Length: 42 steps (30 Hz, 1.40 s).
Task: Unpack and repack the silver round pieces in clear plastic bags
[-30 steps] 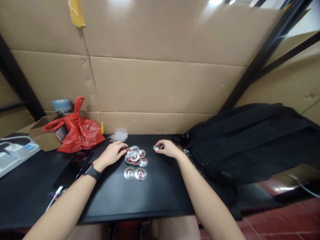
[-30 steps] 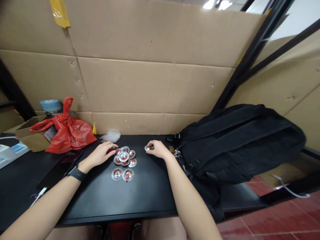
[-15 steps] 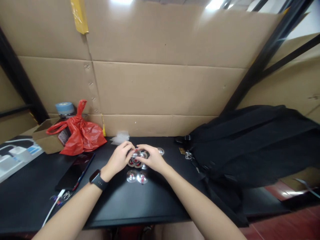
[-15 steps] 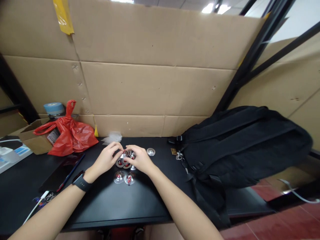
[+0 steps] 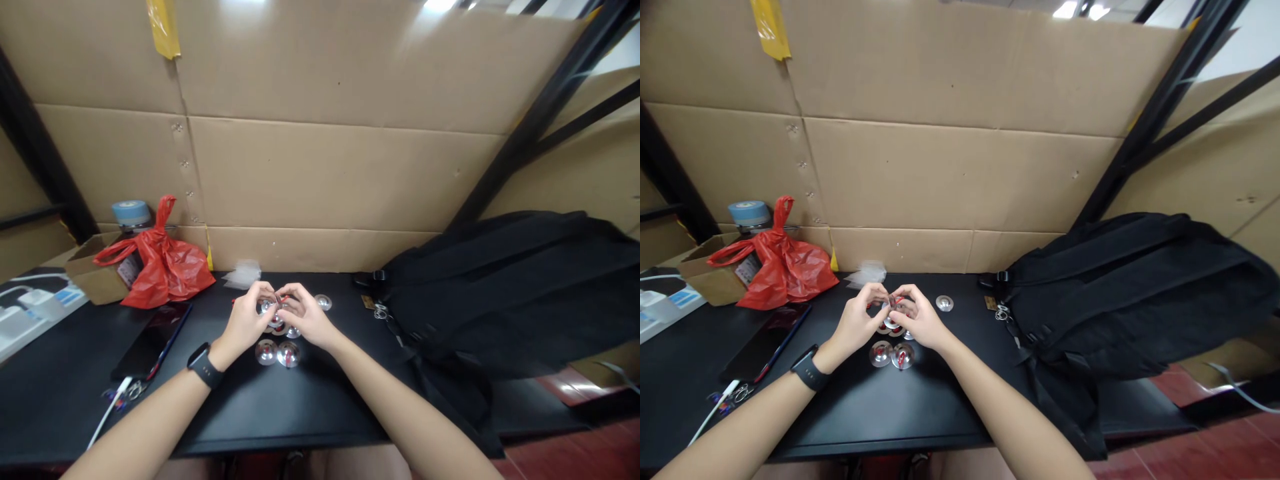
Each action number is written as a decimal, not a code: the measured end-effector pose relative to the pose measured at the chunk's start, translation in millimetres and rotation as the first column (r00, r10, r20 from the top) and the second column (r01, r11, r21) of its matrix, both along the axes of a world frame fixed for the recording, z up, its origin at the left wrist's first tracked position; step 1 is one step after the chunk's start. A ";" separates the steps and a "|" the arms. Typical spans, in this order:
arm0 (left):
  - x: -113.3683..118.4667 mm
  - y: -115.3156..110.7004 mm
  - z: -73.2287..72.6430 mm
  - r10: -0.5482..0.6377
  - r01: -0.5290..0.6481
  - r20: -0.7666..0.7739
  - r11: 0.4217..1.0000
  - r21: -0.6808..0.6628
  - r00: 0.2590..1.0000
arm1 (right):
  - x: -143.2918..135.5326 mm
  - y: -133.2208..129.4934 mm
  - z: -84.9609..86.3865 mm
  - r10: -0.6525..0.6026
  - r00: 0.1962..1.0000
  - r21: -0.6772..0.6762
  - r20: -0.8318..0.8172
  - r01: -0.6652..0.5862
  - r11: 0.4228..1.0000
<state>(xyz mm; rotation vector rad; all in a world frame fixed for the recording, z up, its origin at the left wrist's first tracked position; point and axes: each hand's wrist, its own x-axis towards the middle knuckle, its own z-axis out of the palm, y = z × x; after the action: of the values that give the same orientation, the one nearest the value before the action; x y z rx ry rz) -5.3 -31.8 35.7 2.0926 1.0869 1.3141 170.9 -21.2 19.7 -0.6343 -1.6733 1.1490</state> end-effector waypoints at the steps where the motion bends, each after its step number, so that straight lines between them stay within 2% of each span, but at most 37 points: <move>1: 0.3 0.1 0.4 0.004 -0.004 -0.006 1.000 0.000 1.000 | -0.2 -0.5 0.3 0.006 1.000 -0.008 -0.006 -0.006 1.000; 4: -5.2 6.0 3.0 -0.008 0.009 -0.053 1.000 0.018 0.999 | 2.6 1.2 2.3 0.002 1.000 -0.018 -0.006 -0.002 1.000; 6: -15.9 13.8 5.7 0.001 0.008 -0.138 0.998 0.066 0.990 | 8.4 6.1 4.0 -0.027 1.000 -0.006 0.015 0.027 1.000; 8: -31.6 23.2 7.7 0.037 -0.001 -0.272 0.991 0.131 0.962 | 18.4 14.2 5.1 -0.089 0.994 0.027 0.067 0.087 0.996; 10: -49.5 32.6 7.3 0.058 -0.010 -0.374 0.991 0.130 0.926 | 33.4 24.3 4.9 -0.199 0.964 0.098 0.176 0.184 0.978; 11: -58.0 36.9 6.0 0.060 -0.011 -0.426 0.993 0.117 0.903 | 42.8 29.7 4.3 -0.279 0.924 0.164 0.261 0.242 0.956; 13: -72.0 44.0 1.9 0.062 -0.012 -0.509 0.995 0.100 0.859 | 64.1 39.7 2.4 -0.455 0.790 0.339 0.411 0.330 0.881; 15: -80.3 48.4 -2.5 0.055 -0.013 -0.550 0.997 0.081 0.833 | 86.3 47.9 -0.7 -0.551 0.662 0.430 0.508 0.360 0.828; 16: -82.1 49.5 -4.1 0.049 -0.011 -0.556 0.997 0.071 0.830 | 96.4 51.2 -2.6 -0.564 0.610 0.437 0.556 0.363 0.823; 18: -80.7 49.1 -5.2 0.029 0.003 -0.548 0.998 0.058 0.836 | 112.7 56.2 -7.3 -0.510 0.556 0.378 0.656 0.343 0.860; 21: -67.4 42.5 -3.5 -0.007 0.045 -0.528 0.997 0.059 0.849 | 124.7 60.4 -14.1 -0.410 0.565 0.281 0.716 0.303 0.910; 24: -44.9 30.7 -3.4 -0.056 0.110 -0.543 0.992 0.067 0.838 | 125.6 62.0 -16.4 -0.373 0.594 0.254 0.713 0.278 0.926; 30: -6.9 13.5 -12.1 0.027 0.093 -0.663 0.985 0.144 0.748 | 119.6 60.1 -10.9 -0.316 0.608 0.267 0.728 0.173 0.948; 36: -2.7 14.4 -12.9 0.025 0.078 -0.681 0.990 0.120 0.731 | 105.9 55.1 -7.8 -0.371 0.588 0.352 0.719 0.152 0.924; 39: -3.0 15.5 -14.0 0.010 0.074 -0.672 0.993 0.095 0.740 | 91.0 50.1 -6.4 -0.413 0.643 0.407 0.645 0.169 0.898; 42: -3.3 16.6 -16.8 -0.014 0.061 -0.614 0.997 0.056 0.790 | 71.3 41.5 -5.7 -0.381 0.717 0.408 0.583 0.147 0.901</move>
<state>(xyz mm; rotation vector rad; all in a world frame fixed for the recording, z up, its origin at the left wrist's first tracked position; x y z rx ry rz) -8.6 -15.2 18.8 2.6743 1.2396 0.6473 242.2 20.3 14.0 -1.1033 -2.2036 0.4035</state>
